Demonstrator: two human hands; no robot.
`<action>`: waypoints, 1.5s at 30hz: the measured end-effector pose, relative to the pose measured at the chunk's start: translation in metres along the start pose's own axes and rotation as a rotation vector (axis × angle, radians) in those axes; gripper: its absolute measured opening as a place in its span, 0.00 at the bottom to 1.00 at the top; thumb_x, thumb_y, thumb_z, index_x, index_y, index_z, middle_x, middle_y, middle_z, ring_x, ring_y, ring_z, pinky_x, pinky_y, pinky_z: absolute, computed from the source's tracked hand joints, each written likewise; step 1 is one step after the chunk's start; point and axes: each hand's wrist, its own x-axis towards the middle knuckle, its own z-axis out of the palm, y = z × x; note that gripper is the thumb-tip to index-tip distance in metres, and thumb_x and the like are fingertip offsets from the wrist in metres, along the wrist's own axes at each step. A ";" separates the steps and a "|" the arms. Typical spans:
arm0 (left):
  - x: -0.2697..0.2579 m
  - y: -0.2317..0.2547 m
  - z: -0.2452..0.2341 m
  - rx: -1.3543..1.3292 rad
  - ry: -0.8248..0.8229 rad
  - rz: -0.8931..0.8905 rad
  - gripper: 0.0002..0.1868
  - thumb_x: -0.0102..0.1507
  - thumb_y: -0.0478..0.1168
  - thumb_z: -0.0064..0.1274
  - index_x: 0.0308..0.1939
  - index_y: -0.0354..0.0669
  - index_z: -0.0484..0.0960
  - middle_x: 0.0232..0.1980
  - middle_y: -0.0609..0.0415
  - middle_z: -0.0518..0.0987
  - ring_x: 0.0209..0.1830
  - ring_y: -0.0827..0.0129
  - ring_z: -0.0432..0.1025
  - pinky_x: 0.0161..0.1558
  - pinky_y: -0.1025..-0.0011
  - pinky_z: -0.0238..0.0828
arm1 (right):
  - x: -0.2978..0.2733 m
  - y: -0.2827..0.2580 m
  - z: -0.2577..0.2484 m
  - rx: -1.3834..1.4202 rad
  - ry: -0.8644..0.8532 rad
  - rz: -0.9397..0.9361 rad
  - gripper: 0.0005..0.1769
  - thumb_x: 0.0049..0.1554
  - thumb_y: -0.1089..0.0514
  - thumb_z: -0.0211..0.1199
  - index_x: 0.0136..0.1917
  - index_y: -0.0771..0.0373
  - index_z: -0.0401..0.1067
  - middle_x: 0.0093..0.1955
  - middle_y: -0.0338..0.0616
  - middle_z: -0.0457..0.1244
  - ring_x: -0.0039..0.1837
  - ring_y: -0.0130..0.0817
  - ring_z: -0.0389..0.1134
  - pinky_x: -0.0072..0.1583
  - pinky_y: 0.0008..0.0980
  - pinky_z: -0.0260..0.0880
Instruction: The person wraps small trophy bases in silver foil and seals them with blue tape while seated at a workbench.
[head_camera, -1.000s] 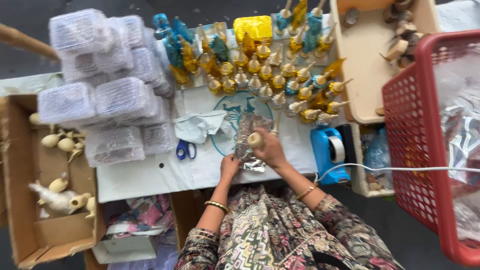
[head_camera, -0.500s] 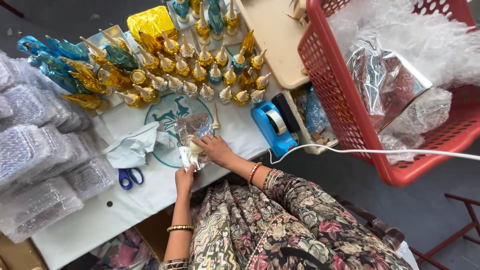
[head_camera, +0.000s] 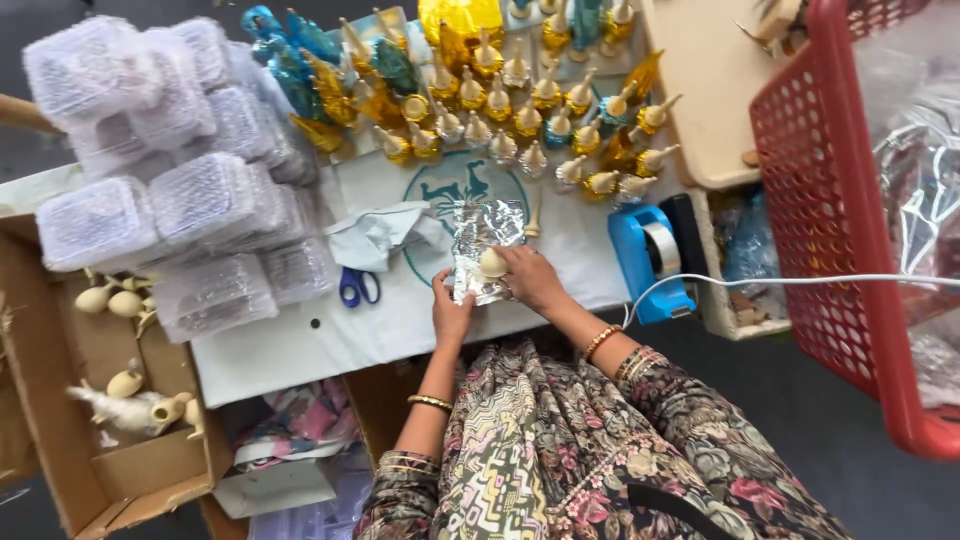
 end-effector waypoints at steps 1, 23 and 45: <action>-0.006 0.018 -0.005 -0.001 0.010 0.002 0.33 0.56 0.39 0.62 0.64 0.44 0.68 0.47 0.45 0.81 0.46 0.53 0.77 0.50 0.61 0.72 | 0.000 -0.001 0.000 0.002 0.001 -0.010 0.38 0.47 0.64 0.64 0.72 0.62 0.64 0.58 0.49 0.65 0.58 0.48 0.65 0.60 0.43 0.68; -0.006 0.071 0.002 0.732 -0.105 0.653 0.31 0.61 0.44 0.56 0.69 0.54 0.69 0.67 0.53 0.68 0.73 0.58 0.58 0.76 0.43 0.39 | -0.014 -0.005 -0.016 0.124 0.021 -0.008 0.32 0.49 0.68 0.63 0.67 0.62 0.66 0.64 0.52 0.64 0.68 0.51 0.63 0.68 0.44 0.64; -0.006 0.063 -0.020 0.754 -0.053 0.885 0.05 0.63 0.36 0.54 0.43 0.49 0.81 0.45 0.59 0.75 0.57 0.65 0.68 0.71 0.46 0.43 | -0.003 -0.020 -0.030 0.050 -0.013 0.167 0.27 0.50 0.64 0.65 0.63 0.55 0.68 0.51 0.44 0.69 0.55 0.47 0.68 0.57 0.43 0.70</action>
